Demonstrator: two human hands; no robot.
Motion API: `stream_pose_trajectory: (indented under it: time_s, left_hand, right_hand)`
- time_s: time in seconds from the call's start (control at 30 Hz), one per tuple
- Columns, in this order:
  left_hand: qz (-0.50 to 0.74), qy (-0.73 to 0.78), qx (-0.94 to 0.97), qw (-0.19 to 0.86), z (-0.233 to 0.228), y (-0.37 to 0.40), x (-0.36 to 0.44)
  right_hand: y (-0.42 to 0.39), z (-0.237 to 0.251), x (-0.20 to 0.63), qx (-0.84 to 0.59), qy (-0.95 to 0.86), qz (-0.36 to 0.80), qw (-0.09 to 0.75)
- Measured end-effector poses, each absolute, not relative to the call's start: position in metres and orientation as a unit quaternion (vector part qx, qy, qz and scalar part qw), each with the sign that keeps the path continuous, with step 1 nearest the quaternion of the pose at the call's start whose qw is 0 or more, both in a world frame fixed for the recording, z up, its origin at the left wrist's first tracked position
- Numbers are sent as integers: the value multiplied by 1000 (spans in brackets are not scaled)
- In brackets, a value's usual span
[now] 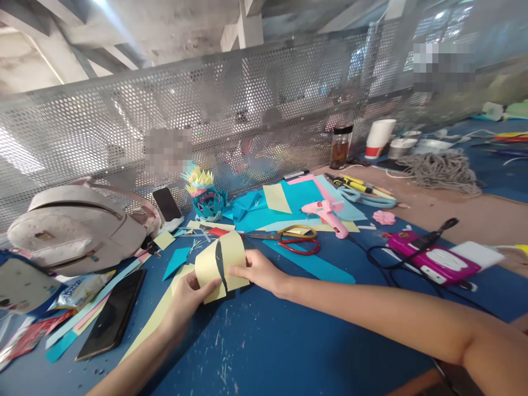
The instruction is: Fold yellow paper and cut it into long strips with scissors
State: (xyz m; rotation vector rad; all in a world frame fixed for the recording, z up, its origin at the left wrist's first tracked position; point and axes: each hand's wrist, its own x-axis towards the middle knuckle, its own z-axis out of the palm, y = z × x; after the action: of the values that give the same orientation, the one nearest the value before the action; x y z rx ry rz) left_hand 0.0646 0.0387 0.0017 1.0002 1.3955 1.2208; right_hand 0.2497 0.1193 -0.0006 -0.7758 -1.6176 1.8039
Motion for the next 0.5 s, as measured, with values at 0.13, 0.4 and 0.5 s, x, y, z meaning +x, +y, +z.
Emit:
stream_pose_trajectory:
  time_s: [0.13, 0.4, 0.5]
  left_hand:
    - [504, 560, 419, 506, 9, 35, 65]
    - [433, 522, 416, 606, 25, 5, 49]
    - [404, 499, 392, 659, 27, -19, 43]
  right_hand:
    - [118, 6, 252, -314, -624, 655, 288]
    - [135, 31, 293, -270, -718, 627, 132]
    - [133, 40, 314, -294, -731, 609, 92]
